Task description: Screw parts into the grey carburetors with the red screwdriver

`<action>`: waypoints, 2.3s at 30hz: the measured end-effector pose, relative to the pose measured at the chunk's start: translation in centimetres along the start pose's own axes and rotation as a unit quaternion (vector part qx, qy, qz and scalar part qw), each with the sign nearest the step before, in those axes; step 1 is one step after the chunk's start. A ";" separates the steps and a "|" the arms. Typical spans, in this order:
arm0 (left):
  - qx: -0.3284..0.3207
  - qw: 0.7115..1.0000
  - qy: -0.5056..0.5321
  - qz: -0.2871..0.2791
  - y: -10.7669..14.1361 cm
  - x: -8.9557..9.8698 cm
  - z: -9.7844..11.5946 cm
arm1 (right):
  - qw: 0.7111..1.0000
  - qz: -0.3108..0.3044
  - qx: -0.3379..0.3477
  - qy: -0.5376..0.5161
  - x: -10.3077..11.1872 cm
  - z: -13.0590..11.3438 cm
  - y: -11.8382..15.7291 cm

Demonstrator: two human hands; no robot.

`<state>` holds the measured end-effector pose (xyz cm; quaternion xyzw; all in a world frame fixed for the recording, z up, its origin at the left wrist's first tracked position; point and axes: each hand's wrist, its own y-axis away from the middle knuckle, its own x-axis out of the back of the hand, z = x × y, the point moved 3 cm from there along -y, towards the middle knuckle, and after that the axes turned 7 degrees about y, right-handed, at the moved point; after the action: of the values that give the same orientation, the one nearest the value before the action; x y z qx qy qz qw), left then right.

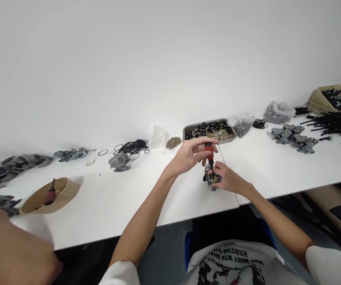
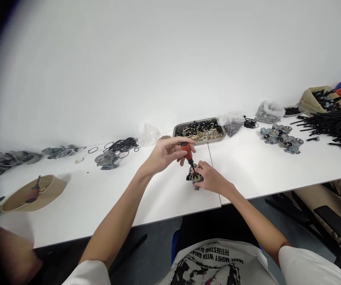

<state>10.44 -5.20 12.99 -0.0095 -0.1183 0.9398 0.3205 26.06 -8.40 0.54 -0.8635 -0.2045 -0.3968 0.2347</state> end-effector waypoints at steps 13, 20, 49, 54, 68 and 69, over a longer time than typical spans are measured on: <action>-0.027 0.998 0.010 0.051 1.2 -0.1 0.7 | 0.997 -0.065 -0.029 0.016 1.7 -0.4 0.2; -0.087 0.963 0.027 0.254 5.1 5.2 -1.9 | 0.992 -0.039 -0.103 0.056 9.4 4.6 5.7; 0.082 0.870 -0.355 0.334 7.0 12.0 -16.4 | 0.963 0.129 -0.171 0.166 8.9 12.7 6.9; 0.094 0.847 -0.431 0.298 7.2 12.7 -16.6 | 0.977 0.097 -0.160 0.101 1.5 10.1 4.9; 0.217 0.667 -0.493 0.515 14.9 26.5 -8.3 | 0.975 0.095 -0.201 0.026 1.1 10.0 5.5; 0.219 0.660 -0.483 0.532 15.7 26.3 -8.3 | 0.975 0.096 -0.199 0.024 1.2 9.7 5.4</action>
<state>-19.07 0.46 2.91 0.4552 -0.0216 0.8210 -0.3441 35.43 -7.04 -5.42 -0.8987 -0.0322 -0.4259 0.1002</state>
